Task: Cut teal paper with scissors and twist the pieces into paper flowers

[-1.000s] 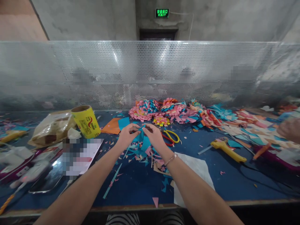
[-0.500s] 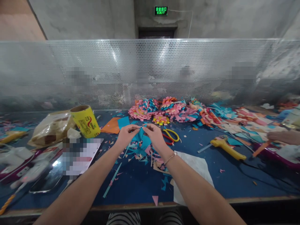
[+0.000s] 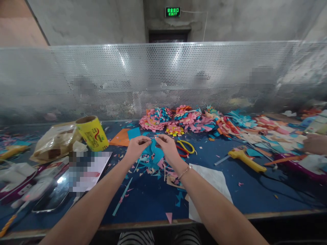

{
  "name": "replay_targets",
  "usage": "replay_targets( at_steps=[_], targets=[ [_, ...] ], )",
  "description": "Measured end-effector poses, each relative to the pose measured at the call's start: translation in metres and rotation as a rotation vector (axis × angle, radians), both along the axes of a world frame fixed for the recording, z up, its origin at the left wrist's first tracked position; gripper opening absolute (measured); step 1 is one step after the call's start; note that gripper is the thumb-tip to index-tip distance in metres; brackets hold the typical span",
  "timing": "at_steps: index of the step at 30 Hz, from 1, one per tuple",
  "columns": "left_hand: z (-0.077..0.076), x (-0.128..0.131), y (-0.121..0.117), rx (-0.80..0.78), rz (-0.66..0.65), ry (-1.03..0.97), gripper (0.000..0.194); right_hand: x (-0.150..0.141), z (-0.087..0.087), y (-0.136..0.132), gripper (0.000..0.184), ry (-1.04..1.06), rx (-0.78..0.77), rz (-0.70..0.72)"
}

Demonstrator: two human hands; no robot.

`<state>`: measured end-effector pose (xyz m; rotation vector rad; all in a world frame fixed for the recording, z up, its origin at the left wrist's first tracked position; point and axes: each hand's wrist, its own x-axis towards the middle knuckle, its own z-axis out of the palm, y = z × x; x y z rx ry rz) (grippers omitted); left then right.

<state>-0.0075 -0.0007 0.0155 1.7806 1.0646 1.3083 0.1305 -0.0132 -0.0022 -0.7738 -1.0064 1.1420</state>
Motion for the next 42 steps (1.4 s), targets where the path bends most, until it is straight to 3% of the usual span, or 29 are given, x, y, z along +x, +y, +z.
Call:
replay_targets(
  at_steps=[17, 26, 30, 36, 42],
  targets=[
    [0.002, 0.004, -0.006, -0.044, 0.022, 0.075, 0.012, 0.005, -0.004, 0.004, 0.031, 0.078, -0.029, -0.117],
    [-0.001, 0.001, -0.002, -0.018, 0.006, 0.064, 0.014, 0.007, -0.009, 0.007, 0.029, -0.174, 0.075, -0.105],
    [-0.003, 0.002, -0.001, -0.026, -0.003, 0.055, 0.014, 0.008, -0.011, 0.009, 0.028, -0.22, 0.06, -0.129],
    [-0.008, 0.002, 0.004, -0.021, 0.008, 0.05, 0.012, 0.005, -0.009, 0.006, 0.03, -0.201, -0.024, -0.04],
    [-0.01, 0.001, 0.006, -0.066, -0.021, 0.033, 0.013, 0.006, -0.01, 0.006, 0.028, -0.268, 0.022, -0.088]
  ],
)
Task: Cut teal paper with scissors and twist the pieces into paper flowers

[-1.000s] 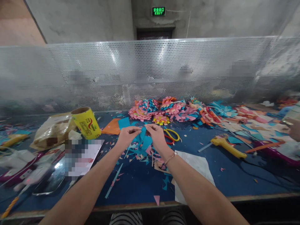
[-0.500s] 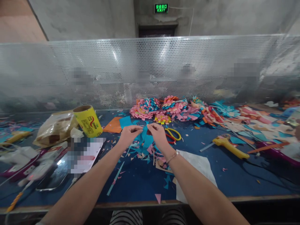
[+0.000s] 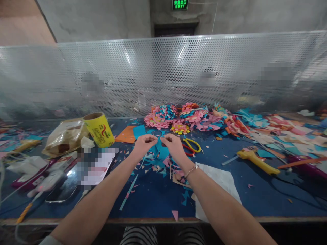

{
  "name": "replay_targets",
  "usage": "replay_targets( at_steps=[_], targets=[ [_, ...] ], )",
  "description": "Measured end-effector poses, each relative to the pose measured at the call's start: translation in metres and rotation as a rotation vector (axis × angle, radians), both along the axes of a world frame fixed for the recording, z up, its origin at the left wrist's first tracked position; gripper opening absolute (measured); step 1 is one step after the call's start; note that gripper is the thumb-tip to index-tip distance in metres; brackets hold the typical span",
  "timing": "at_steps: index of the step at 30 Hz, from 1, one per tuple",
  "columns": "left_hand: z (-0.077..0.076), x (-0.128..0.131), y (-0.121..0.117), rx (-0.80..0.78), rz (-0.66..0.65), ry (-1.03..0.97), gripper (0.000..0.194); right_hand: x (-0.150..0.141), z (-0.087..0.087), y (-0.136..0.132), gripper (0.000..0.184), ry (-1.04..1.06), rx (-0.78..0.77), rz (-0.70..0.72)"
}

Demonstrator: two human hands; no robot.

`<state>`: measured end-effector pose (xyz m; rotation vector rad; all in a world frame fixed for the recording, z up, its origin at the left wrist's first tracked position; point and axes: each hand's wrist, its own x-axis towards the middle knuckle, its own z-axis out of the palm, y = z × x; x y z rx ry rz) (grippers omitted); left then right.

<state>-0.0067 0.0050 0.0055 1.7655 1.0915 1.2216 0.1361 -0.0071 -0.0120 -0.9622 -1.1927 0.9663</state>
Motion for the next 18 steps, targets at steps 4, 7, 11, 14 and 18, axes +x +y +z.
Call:
replay_targets(
  at_steps=[4, 7, 11, 14, 18],
  targets=[
    [0.0013, 0.0004, -0.0007, -0.012, 0.018, -0.004, 0.012, 0.0004, 0.0006, 0.0003, 0.029, 0.0, -0.011, 0.016],
    [0.0023, 0.0006, -0.0004, 0.013, 0.031, -0.016, 0.011, -0.0018, 0.0021, -0.0013, 0.032, 0.046, -0.054, 0.074],
    [0.0023, 0.0003, 0.0001, 0.051, 0.05, -0.009, 0.011, -0.0035, 0.0024, -0.0022, 0.036, 0.029, -0.063, 0.095],
    [0.0017, 0.0002, -0.0001, 0.064, 0.059, -0.001, 0.012, -0.0024, 0.0008, -0.0007, 0.036, -0.015, -0.041, 0.058],
    [0.004, 0.0, -0.0016, 0.064, 0.077, -0.001, 0.012, -0.0029, 0.0004, -0.0009, 0.036, -0.015, -0.038, 0.078]
  ],
)
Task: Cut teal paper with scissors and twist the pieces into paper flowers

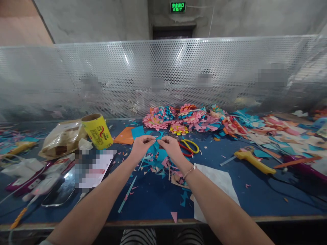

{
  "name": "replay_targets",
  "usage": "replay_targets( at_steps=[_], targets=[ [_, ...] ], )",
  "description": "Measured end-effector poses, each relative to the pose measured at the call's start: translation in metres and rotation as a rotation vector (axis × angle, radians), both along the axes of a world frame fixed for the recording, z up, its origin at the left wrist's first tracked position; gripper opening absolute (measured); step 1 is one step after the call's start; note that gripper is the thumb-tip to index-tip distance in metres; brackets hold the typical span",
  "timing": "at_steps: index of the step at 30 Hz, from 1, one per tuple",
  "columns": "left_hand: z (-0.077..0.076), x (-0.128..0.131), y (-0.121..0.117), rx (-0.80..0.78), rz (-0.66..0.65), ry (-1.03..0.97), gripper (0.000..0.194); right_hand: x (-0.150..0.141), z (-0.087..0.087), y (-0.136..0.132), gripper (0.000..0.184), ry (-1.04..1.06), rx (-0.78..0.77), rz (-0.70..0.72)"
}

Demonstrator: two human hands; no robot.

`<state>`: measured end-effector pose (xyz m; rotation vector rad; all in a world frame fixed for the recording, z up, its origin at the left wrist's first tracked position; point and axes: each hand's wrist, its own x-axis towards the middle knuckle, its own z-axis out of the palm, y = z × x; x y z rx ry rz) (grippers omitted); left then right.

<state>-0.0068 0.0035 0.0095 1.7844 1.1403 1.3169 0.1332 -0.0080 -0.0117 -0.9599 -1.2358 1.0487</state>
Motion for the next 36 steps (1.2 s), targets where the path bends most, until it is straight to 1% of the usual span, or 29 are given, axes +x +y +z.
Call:
replay_targets(
  at_steps=[5, 13, 18, 21, 23, 25, 29, 31, 33, 36],
  targets=[
    [0.004, -0.002, -0.001, -0.001, 0.063, -0.007, 0.011, -0.004, 0.001, -0.003, 0.038, -0.019, -0.036, 0.118],
    [0.002, -0.003, 0.0, -0.003, 0.088, -0.007, 0.012, -0.003, 0.003, -0.004, 0.036, -0.05, -0.045, 0.161],
    [0.003, -0.003, 0.0, -0.004, 0.088, -0.014, 0.012, -0.002, 0.005, -0.007, 0.03, -0.042, -0.086, 0.211],
    [0.003, -0.003, 0.001, -0.006, 0.117, -0.047, 0.011, -0.003, 0.005, -0.007, 0.028, -0.059, -0.11, 0.217],
    [0.004, -0.004, 0.001, -0.014, 0.13, -0.09, 0.011, -0.004, 0.004, -0.007, 0.026, -0.082, -0.09, 0.193],
    [0.005, -0.005, 0.001, -0.025, 0.133, -0.125, 0.013, -0.004, 0.005, -0.007, 0.024, -0.098, -0.063, 0.141],
    [0.007, -0.005, 0.0, -0.077, 0.137, -0.158, 0.026, 0.002, 0.007, -0.003, 0.022, -0.083, -0.014, -0.021],
    [0.008, -0.003, -0.001, -0.131, 0.079, -0.184, 0.034, 0.007, 0.007, 0.001, 0.023, -0.041, 0.014, -0.095],
    [0.009, -0.001, -0.004, -0.185, -0.011, -0.193, 0.04, 0.011, 0.007, 0.004, 0.025, 0.032, 0.032, -0.149],
    [0.009, 0.002, -0.008, -0.229, -0.112, -0.14, 0.038, 0.013, 0.008, 0.006, 0.031, 0.152, 0.046, -0.195]
  ],
)
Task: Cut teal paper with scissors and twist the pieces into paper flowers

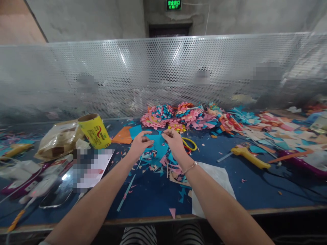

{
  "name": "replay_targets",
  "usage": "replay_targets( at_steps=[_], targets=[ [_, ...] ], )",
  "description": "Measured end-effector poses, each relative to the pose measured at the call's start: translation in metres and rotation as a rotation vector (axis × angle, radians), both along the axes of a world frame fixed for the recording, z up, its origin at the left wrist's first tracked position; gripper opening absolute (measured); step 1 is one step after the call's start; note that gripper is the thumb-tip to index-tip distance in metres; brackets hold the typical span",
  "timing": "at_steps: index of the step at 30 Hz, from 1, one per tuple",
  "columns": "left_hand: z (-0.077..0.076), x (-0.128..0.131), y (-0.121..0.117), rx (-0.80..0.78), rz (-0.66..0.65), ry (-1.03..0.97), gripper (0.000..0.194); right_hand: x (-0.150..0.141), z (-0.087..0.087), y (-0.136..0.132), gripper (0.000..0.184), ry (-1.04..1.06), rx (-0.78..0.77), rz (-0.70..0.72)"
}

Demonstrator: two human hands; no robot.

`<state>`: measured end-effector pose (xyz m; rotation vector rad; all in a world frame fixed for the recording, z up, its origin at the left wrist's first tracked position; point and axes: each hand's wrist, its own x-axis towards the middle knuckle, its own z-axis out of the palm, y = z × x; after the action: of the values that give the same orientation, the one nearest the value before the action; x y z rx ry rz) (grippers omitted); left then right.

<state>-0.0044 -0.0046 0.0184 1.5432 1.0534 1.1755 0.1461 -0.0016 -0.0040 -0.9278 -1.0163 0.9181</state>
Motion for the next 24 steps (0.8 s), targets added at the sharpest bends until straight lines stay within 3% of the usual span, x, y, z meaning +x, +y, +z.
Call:
replay_targets(
  at_steps=[6, 12, 18, 20, 23, 24],
  targets=[
    [-0.005, 0.003, -0.001, 0.02, -0.067, 0.125, 0.029, -0.002, 0.003, -0.003, 0.035, 0.055, -0.017, 0.01],
    [-0.009, 0.0, 0.003, 0.248, -0.092, 0.233, 0.018, 0.007, 0.005, -0.001, 0.031, -0.194, 0.05, 0.001],
    [-0.005, 0.0, 0.0, 0.329, 0.016, 0.351, 0.007, 0.015, 0.01, 0.002, 0.028, -0.362, 0.108, 0.03],
    [-0.004, -0.001, 0.0, 0.29, 0.065, 0.339, 0.006, 0.027, 0.009, 0.006, 0.025, -0.518, 0.105, -0.056],
    [-0.005, -0.003, 0.004, 0.216, 0.128, 0.27, 0.008, 0.053, 0.002, 0.015, 0.021, -0.955, -0.028, -0.352],
    [-0.005, -0.004, 0.006, 0.196, 0.137, 0.251, 0.009, 0.06, -0.002, 0.017, 0.018, -1.002, -0.067, -0.365]
  ],
)
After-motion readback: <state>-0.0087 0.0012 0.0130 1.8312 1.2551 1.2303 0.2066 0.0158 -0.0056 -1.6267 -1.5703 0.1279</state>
